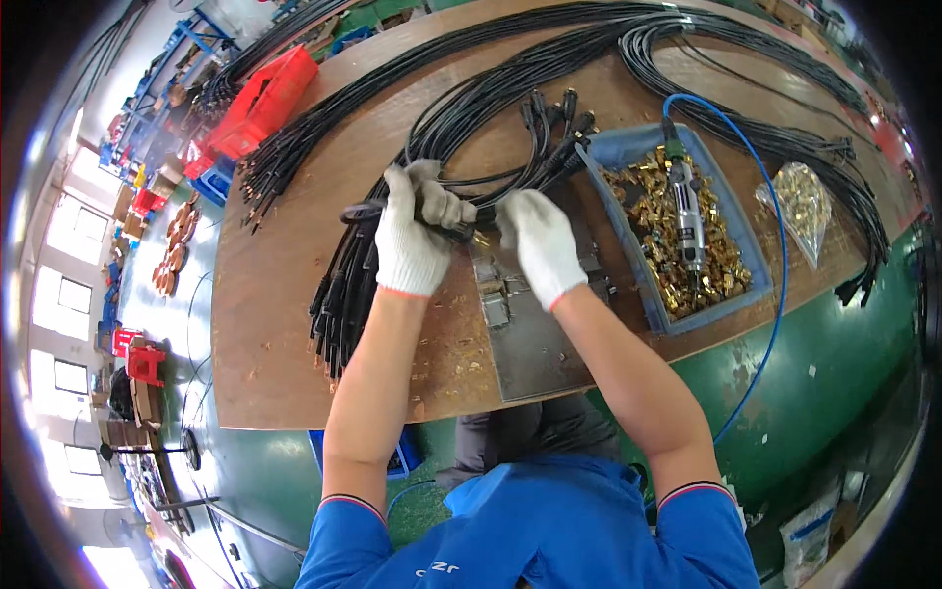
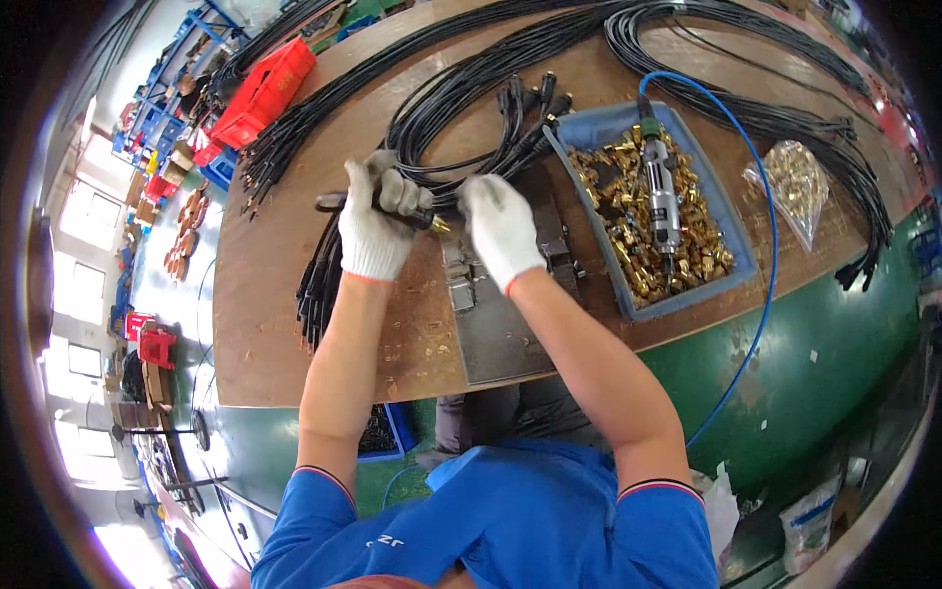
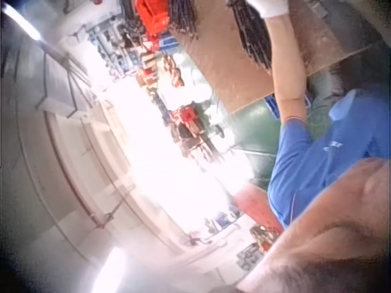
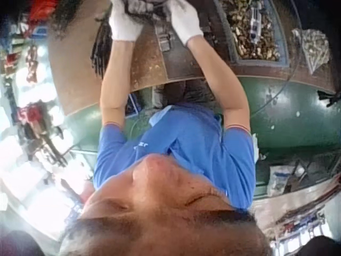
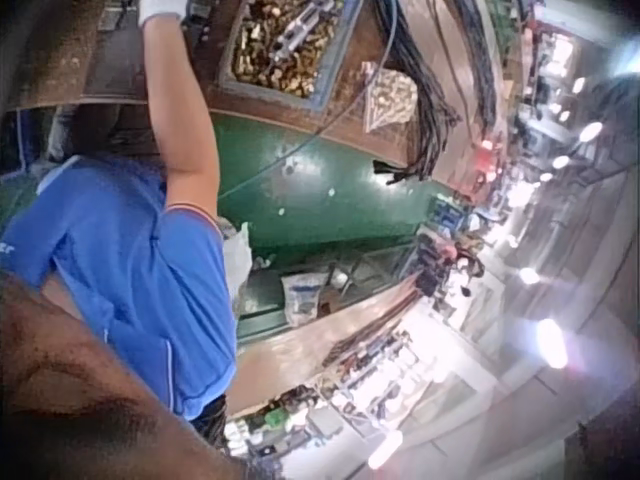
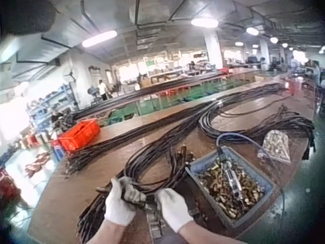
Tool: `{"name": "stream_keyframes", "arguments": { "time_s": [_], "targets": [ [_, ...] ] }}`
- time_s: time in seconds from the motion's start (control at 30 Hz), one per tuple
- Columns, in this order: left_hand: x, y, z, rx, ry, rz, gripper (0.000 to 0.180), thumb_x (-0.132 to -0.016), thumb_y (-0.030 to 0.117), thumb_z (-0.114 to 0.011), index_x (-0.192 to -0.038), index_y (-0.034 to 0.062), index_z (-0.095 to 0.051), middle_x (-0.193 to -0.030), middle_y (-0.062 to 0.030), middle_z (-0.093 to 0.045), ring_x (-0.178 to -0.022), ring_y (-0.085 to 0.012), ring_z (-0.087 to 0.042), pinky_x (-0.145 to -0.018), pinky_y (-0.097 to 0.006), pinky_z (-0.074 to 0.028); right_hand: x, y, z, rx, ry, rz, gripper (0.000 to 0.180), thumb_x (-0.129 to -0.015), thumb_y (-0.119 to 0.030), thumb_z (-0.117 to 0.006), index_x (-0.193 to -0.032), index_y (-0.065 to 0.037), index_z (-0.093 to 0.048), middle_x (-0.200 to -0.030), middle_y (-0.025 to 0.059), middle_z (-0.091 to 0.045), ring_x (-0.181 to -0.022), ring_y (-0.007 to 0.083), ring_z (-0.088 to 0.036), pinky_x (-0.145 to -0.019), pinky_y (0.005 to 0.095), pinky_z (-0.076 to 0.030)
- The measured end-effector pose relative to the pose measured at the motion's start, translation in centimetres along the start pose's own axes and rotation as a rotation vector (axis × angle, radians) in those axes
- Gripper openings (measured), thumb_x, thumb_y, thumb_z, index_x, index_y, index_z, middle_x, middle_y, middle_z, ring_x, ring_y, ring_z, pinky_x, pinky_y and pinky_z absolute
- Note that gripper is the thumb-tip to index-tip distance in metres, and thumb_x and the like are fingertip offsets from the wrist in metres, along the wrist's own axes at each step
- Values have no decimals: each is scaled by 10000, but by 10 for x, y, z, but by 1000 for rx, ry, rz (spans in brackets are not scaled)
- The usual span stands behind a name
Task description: The person repeatedly picks up black cables and brass connectors from a workbench. They insert the connector onto the cable end and use a handheld crimping tool to secure it. The finished cables are placed into a pile on the table.
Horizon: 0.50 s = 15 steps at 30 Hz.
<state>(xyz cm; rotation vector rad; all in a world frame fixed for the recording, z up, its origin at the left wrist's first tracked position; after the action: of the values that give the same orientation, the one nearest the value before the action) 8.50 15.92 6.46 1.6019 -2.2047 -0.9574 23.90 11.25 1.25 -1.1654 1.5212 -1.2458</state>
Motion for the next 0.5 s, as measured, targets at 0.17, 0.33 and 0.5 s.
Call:
{"name": "stream_keyframes", "arguments": {
  "time_s": [0.17, 0.33, 0.5],
  "targets": [
    [-28, -41, 11, -546, 89, 109, 611, -1121, 627, -480, -901, 79, -632, -597, 20, -395, -534, -159, -402, -583, -368, -428, -23, 12, -4, -397, 23, -210, 427, -1108, -397, -558, -1049, -7, -722, -923, 15, -693, -805, 124, -626, -720, 290, -493],
    [-16, -43, 18, -781, 67, 196, 315, -1095, 295, -646, -890, 55, -647, -689, 3, -571, -583, -133, -547, -583, -321, -489, -18, -11, -33, -55, -330, -125, 664, -1057, -613, -548, -1150, 4, -774, -970, 87, -750, -867, 153, -670, -776, 318, -517],
    [-26, -48, 51, -939, -3, 90, 165, -1010, 77, -621, -1120, -7, -711, -967, -67, -741, -848, -143, -705, -750, -318, -597, -27, 11, -25, 36, -97, 10, 695, -953, -620, -660, -1102, 49, -777, -957, 179, -767, -937, 234, -724, -873, 355, -556]
  ]
}}
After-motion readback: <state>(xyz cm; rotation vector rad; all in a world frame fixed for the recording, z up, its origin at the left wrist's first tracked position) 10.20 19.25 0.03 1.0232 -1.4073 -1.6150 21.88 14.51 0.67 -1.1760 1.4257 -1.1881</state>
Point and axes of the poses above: each hand's wrist, its own x-axis away from the middle knuckle, its own z-axis out of the back of the hand, y = z × x, the point moved 9 cm from there along -x, towards the middle knuckle
